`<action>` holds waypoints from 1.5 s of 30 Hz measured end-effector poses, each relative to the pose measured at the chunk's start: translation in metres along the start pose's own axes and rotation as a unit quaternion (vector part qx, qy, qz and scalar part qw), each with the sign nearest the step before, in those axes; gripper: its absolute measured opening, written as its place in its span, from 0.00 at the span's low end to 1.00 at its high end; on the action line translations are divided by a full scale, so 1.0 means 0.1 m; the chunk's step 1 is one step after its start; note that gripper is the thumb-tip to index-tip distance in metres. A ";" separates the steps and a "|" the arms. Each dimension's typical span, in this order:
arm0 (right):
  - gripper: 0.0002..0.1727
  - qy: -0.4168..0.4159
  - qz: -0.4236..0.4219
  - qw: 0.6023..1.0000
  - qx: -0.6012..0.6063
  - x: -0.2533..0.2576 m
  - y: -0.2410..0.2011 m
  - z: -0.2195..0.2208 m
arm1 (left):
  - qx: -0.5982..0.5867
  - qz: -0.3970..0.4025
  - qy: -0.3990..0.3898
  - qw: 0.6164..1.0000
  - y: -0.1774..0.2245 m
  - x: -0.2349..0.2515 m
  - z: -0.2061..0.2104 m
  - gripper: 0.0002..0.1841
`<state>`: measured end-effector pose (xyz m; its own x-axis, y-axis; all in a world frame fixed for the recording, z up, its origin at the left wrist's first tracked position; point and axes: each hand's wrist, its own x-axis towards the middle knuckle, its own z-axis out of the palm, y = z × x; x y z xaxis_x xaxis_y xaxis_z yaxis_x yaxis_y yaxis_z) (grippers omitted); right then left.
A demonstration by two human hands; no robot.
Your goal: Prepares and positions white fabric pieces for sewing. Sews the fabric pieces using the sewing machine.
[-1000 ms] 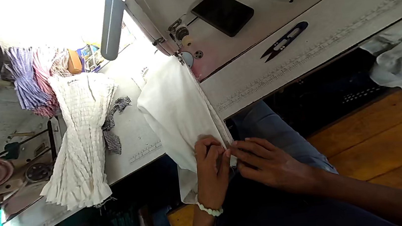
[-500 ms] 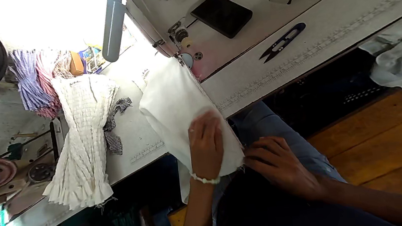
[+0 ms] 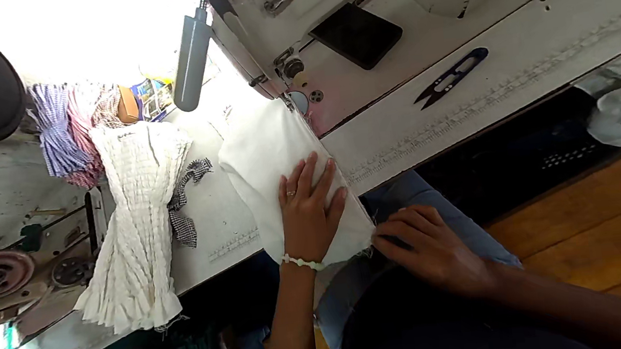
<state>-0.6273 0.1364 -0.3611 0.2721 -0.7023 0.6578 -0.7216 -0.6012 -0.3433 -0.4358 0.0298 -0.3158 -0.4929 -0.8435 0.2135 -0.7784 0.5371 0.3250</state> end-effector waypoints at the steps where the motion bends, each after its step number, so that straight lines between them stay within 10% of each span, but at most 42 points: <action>1: 0.08 -0.002 -0.003 1.000 -0.004 0.05 0.02 0.01 | 0.000 0.003 -0.006 1.000 -0.04 0.04 -0.02 0.25; 15: 0.09 -0.012 -0.001 1.000 -0.024 0.68 0.21 0.21 | 0.011 0.046 -0.025 0.999 -0.44 0.59 -0.09 0.24; 26: 0.10 -0.012 0.072 0.996 0.048 0.69 0.31 0.19 | -0.102 0.030 0.009 0.994 0.12 -0.13 -0.12 0.26; 45: 0.08 -0.031 -0.002 0.999 -0.019 1.06 0.49 0.40 | 0.037 0.031 -0.013 0.999 -0.35 0.55 0.01 0.26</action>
<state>-0.6087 0.0168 -0.3348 0.3128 -0.7235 0.6154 -0.7436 -0.5896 -0.3152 -0.4365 -0.0352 -0.3163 -0.5499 -0.8092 0.2069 -0.7727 0.5869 0.2419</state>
